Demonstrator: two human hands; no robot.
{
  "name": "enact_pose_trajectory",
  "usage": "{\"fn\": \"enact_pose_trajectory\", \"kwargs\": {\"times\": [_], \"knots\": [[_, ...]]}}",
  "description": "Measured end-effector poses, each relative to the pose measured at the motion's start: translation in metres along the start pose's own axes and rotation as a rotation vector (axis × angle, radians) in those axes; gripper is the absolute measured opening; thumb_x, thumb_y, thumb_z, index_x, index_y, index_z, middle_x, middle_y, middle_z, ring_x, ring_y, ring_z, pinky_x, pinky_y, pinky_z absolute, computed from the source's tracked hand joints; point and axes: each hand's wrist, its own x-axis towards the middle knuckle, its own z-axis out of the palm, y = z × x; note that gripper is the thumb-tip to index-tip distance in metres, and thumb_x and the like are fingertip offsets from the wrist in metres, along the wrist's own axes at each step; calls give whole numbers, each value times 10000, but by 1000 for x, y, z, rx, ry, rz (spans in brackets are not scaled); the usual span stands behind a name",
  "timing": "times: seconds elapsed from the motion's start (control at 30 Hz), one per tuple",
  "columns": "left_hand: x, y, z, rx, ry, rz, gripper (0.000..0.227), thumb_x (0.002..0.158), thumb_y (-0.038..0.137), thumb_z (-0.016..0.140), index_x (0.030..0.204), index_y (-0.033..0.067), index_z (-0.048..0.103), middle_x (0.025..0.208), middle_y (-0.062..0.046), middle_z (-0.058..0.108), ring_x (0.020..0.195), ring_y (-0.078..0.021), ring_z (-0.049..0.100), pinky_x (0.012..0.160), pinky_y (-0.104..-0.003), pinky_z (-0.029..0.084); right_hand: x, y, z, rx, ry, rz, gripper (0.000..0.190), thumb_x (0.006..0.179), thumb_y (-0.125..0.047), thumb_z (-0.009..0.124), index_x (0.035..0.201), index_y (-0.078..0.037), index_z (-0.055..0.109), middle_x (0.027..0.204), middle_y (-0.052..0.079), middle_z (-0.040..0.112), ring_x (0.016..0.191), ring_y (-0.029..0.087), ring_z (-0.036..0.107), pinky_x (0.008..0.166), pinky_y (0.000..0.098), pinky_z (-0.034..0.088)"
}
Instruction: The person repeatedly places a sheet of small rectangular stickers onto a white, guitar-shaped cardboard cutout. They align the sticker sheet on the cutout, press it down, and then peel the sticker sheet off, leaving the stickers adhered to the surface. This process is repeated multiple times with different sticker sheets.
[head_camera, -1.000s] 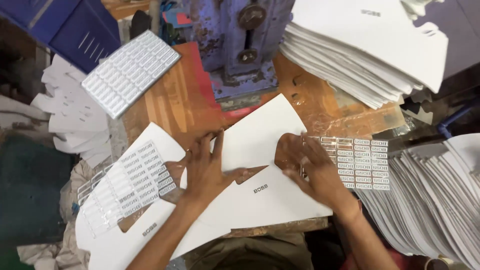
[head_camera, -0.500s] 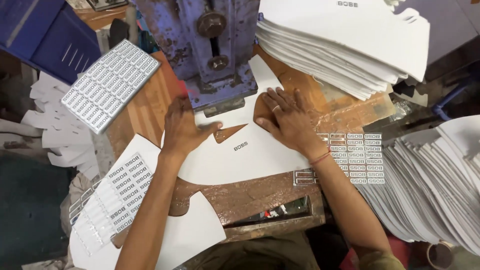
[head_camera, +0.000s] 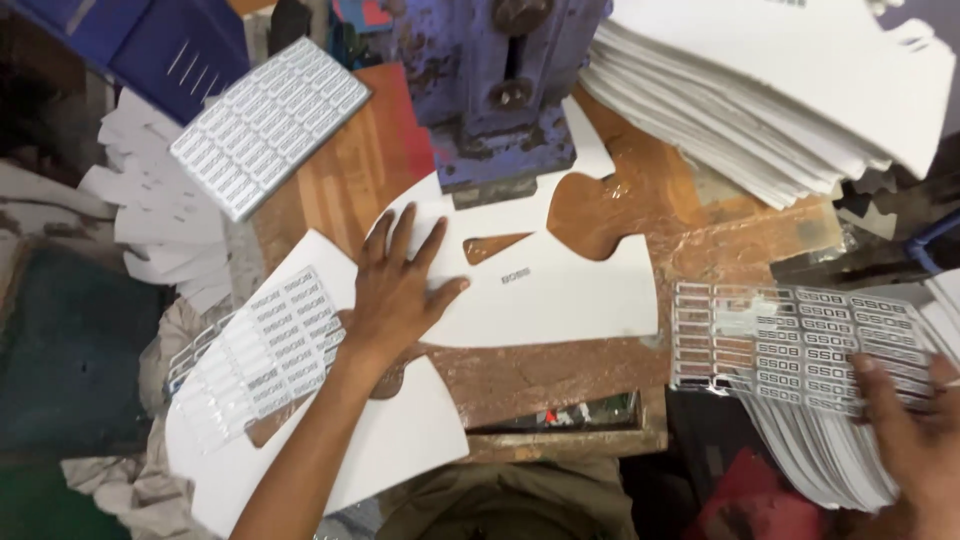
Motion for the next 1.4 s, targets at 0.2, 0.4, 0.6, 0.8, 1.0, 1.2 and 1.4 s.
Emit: {"fn": "enact_pose_trajectory", "kwargs": {"times": [0.2,0.4,0.6,0.8,1.0,1.2,1.4], "knots": [[-13,-2,15,89,87,76,753,946,530,660,1538,109,462,1633,-254,283,1508,-494,198,1197,-603,225,-21,-159,16,435,-125,-234,315,881,-77,705,1169,12,615,959,88,713,795,142,696,702,257,571],[-18,-4,14,244,216,176,726,1003,420,635,1597,88,380,1654,-197,355,1552,-422,230,1258,-562,212,-3,-218,159,649,-681,-305,314,970,-126,696,1191,46,553,907,98,709,674,141,735,514,279,593],[-10,-14,6,-369,235,12,1049,872,319,765,1577,-122,125,1443,-215,552,1382,-373,475,1228,-498,289,47,-235,186,700,-645,-328,635,961,-43,633,1541,-19,376,903,68,724,615,104,681,496,241,586],[-14,-20,8,-216,232,43,630,875,235,815,1445,103,581,1366,-257,655,1366,-349,565,1217,-486,330,45,-245,186,698,-631,-349,653,960,16,608,1563,-15,361,857,42,708,592,86,659,465,236,553],[-14,-16,4,-276,195,12,568,891,191,788,1421,87,614,1138,-229,732,1382,-348,558,1251,-509,305,43,-239,192,698,-568,-323,650,963,17,615,1572,-26,394,873,23,711,600,83,651,478,229,555],[-12,-11,-2,-273,170,-17,603,855,178,810,1419,93,616,919,-212,740,1387,-347,553,1250,-507,292,42,-244,186,675,-552,-340,642,974,-4,629,1571,-22,392,840,44,712,595,87,668,469,231,560],[-17,-15,5,-256,216,43,605,868,172,812,1436,104,613,1180,-266,731,1365,-322,558,1261,-493,291,40,-241,189,714,-558,-330,629,985,6,628,1571,-8,400,893,47,727,608,82,665,478,226,559]]}}
